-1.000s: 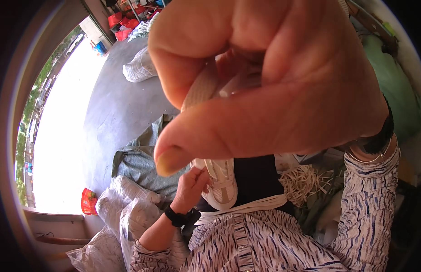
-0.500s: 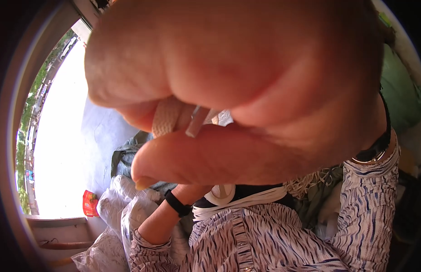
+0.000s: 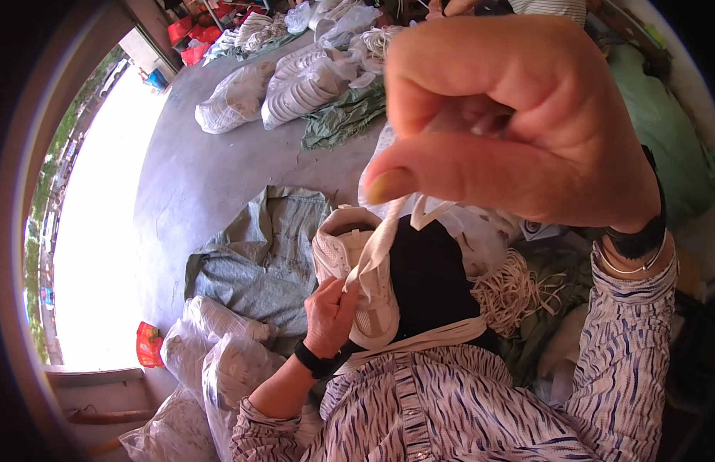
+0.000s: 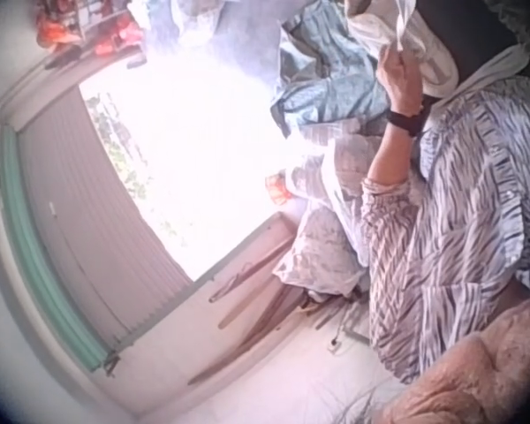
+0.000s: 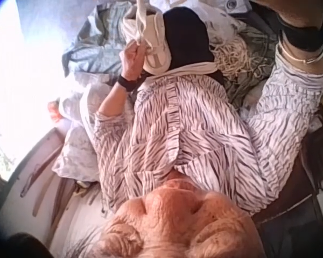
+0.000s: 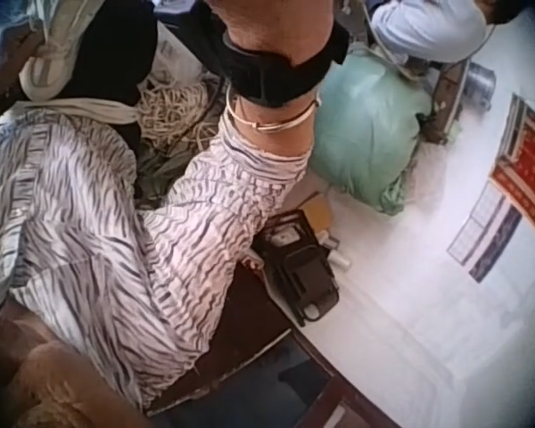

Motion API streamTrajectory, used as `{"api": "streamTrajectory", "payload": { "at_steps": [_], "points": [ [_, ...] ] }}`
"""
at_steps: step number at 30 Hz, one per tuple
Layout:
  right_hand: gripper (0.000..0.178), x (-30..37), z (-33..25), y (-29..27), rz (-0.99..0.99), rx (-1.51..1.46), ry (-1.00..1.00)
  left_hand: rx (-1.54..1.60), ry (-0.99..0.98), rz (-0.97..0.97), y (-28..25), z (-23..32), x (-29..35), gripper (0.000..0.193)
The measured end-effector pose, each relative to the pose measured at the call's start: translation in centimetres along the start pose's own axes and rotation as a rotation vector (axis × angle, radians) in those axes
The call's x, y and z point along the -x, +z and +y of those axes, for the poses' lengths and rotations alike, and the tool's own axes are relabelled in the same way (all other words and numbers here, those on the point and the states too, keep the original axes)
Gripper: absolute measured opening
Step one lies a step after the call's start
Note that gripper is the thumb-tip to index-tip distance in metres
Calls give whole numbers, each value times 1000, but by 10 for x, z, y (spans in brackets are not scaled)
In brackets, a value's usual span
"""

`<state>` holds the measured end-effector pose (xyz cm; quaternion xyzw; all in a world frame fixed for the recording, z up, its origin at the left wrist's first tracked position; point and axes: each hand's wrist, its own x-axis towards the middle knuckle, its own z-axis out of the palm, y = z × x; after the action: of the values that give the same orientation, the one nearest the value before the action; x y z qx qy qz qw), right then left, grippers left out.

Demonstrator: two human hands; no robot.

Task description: Lacing a sneaker and placing a protective mask inside it as part of shoe assembly.

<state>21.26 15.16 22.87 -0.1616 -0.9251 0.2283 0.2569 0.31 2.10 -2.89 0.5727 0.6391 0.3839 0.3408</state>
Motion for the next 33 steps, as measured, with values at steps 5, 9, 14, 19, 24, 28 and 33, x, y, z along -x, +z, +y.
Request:
{"api": "streamTrajectory", "payload": {
  "at_steps": [5,9,14,19,24,28,33],
  "points": [
    [23,71,63,-1,206,-245,464,736,-335,370,-36,-11,-3,21],
    [37,185,156,-5,560,-710,1015,1444,-444,449,-137,-101,-24,28],
    [39,297,222,52,85,-241,1521,1350,-446,735,-443,-285,115,26],
    [33,396,201,30,407,-261,1860,984,-657,988,-414,-269,103,21],
    [21,294,202,83,40,167,1118,346,-763,1396,-441,-234,131,29],
    [16,128,127,158,186,-701,815,516,-748,628,-225,-161,6,16],
    [18,45,97,199,331,-1022,633,501,-211,300,-59,-24,-32,14]
  ]
}}
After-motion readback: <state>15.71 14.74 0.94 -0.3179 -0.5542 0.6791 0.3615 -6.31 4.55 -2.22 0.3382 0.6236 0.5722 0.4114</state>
